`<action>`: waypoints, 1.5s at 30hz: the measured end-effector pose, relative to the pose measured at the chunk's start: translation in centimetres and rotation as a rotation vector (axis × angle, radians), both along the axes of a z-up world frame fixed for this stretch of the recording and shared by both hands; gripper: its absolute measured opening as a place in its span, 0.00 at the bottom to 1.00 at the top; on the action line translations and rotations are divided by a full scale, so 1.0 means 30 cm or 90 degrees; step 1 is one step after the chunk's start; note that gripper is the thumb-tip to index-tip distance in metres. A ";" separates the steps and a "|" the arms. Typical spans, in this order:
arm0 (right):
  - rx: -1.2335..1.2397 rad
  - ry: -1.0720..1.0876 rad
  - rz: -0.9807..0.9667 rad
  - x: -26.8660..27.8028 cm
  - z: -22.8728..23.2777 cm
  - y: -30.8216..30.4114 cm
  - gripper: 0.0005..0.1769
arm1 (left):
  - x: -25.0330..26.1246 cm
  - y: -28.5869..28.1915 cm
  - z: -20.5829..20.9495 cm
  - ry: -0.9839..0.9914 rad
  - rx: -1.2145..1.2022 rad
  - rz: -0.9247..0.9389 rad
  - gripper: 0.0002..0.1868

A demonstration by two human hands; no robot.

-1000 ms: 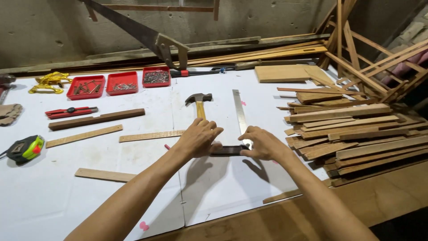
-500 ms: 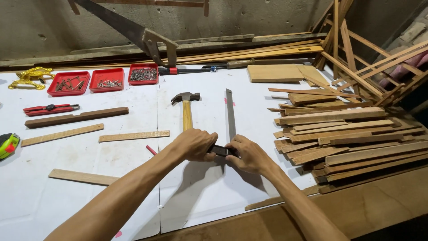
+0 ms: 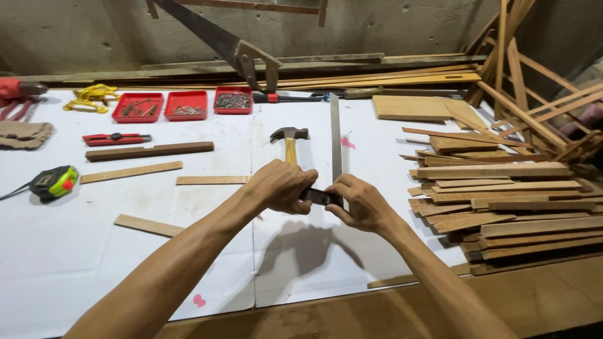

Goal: The recorder measures wooden strips and marks them for cutting as part of furniture assembly or construction.

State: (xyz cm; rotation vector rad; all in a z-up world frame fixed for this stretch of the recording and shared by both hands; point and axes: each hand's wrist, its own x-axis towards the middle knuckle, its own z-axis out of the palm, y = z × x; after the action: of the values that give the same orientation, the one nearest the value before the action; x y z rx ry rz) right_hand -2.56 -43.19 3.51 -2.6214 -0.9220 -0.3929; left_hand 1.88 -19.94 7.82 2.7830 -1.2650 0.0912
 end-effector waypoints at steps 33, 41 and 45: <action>-0.214 0.330 -0.174 0.153 -0.054 0.645 0.18 | 0.004 0.715 -0.197 0.347 -0.116 0.284 0.25; -0.009 0.287 -0.181 0.240 -0.092 0.600 0.12 | 0.038 0.729 -0.310 0.217 -0.180 0.224 0.22; 0.111 0.260 -0.207 0.288 -0.100 0.569 0.09 | 0.031 0.746 -0.344 0.161 -0.212 0.196 0.20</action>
State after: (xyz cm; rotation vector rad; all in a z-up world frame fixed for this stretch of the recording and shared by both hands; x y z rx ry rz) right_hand 6.07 -26.12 0.50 -2.5487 -0.3167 -0.0048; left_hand 2.81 2.43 -2.51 2.5718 -0.6875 -0.0286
